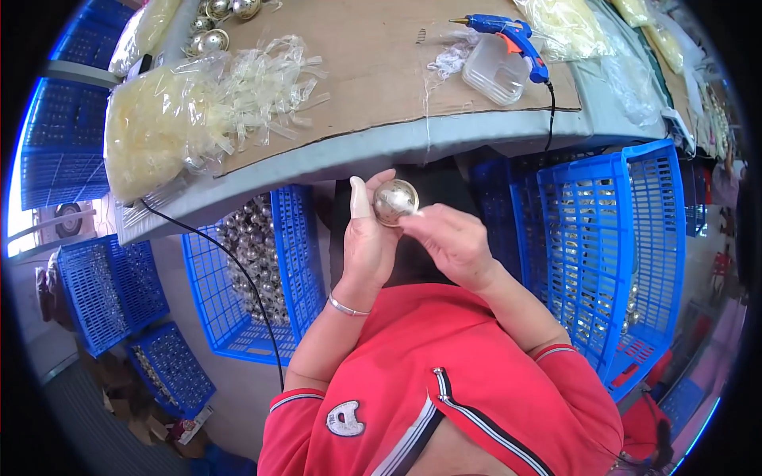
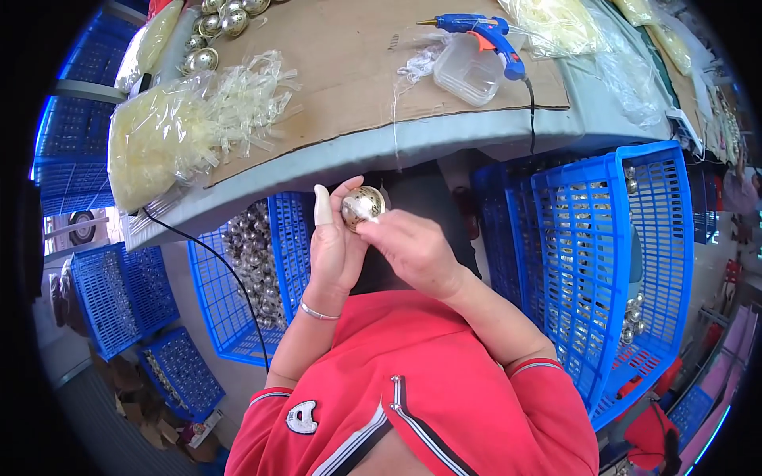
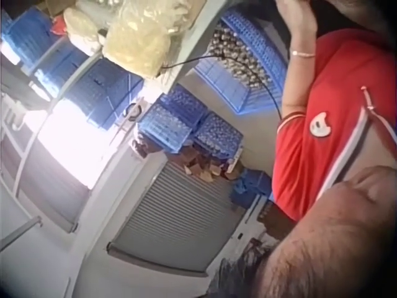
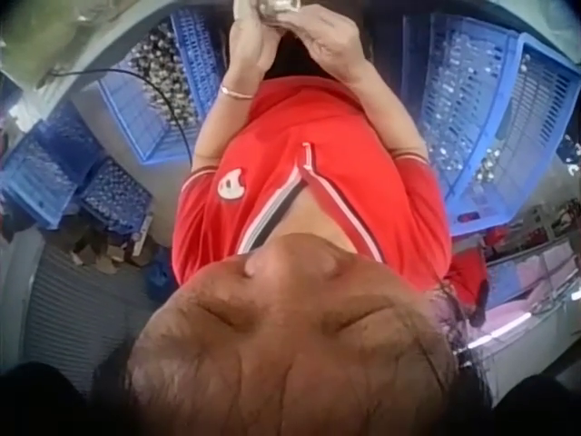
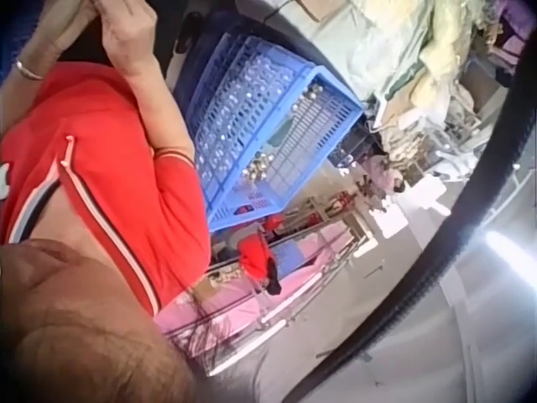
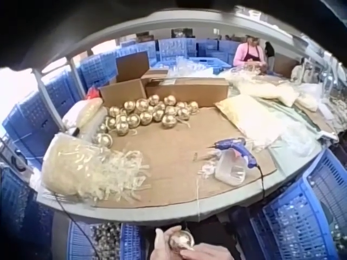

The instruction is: Gluing decorative lace to Christmas baubles using a hot glue gun.

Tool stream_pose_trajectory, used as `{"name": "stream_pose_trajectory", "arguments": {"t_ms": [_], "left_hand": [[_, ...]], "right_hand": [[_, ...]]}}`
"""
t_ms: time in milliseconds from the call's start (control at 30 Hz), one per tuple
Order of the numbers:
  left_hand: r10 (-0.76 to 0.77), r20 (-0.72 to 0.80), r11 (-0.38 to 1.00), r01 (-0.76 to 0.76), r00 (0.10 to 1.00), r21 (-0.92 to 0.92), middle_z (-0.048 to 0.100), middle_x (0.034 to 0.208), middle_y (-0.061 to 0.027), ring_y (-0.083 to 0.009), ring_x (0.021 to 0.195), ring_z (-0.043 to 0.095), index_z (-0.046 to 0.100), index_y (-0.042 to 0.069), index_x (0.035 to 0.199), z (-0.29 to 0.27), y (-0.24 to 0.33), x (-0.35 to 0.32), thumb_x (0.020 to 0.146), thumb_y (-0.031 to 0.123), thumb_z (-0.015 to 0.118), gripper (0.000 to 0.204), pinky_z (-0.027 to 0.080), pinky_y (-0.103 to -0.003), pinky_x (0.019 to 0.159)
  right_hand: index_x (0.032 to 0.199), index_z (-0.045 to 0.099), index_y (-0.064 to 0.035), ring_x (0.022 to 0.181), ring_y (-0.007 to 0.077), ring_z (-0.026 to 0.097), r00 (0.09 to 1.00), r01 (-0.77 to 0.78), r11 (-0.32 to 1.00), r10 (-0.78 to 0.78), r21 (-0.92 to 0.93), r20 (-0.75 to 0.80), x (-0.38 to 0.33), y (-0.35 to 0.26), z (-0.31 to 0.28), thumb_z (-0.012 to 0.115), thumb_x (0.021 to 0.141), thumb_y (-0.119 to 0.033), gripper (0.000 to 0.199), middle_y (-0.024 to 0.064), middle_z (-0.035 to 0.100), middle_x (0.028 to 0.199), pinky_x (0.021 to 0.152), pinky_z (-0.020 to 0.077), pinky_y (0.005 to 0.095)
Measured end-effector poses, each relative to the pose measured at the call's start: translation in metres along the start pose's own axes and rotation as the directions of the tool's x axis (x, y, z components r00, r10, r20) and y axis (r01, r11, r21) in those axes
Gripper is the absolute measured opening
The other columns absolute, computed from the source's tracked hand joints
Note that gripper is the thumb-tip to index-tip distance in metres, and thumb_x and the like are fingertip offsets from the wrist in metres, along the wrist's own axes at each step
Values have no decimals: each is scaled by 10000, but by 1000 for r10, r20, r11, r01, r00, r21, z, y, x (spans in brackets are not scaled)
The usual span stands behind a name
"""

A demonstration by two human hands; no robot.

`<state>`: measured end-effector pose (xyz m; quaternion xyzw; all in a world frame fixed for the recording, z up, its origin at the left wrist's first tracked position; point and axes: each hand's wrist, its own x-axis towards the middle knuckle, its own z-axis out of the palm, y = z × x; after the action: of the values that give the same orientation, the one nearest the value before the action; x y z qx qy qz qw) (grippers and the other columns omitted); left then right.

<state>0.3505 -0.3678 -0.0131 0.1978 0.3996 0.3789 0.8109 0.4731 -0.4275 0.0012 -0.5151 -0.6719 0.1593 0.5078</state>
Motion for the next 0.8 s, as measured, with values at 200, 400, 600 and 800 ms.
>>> {"name": "stream_pose_trajectory", "arguments": {"t_ms": [200,400,600,800], "left_hand": [[-155,166,983,134,974,129,545,1042,-21,-105,877,513,394,66,1319,-12,5,-3,982,371,377,455,413,-261,709],[-218,244,965,170,945,202,545,1032,-37,-112,865,525,365,103,1322,-21,5,-10,935,324,488,462,389,-227,667],[-295,227,951,309,928,-27,582,1013,-81,-177,807,591,446,56,1221,-30,-4,-4,945,400,472,442,451,-269,640],[-205,267,979,195,942,63,545,1090,-91,-174,925,562,427,44,1279,-35,-11,-5,895,196,563,435,474,-284,721]], "right_hand": [[958,646,-21,595,102,578,944,-324,940,329,108,-30,16,7,-17,557,889,-35,113,52,626,737,540,472,215],[1013,604,-8,552,84,545,935,-352,932,353,82,4,13,18,-24,517,931,-90,145,33,598,674,509,443,205],[1018,593,1,565,103,549,862,-499,846,506,189,11,15,17,-24,545,906,-56,135,44,599,678,536,443,217],[882,652,-3,688,117,566,945,-326,935,327,140,21,22,19,-31,651,794,23,91,54,599,761,589,435,223]]}}
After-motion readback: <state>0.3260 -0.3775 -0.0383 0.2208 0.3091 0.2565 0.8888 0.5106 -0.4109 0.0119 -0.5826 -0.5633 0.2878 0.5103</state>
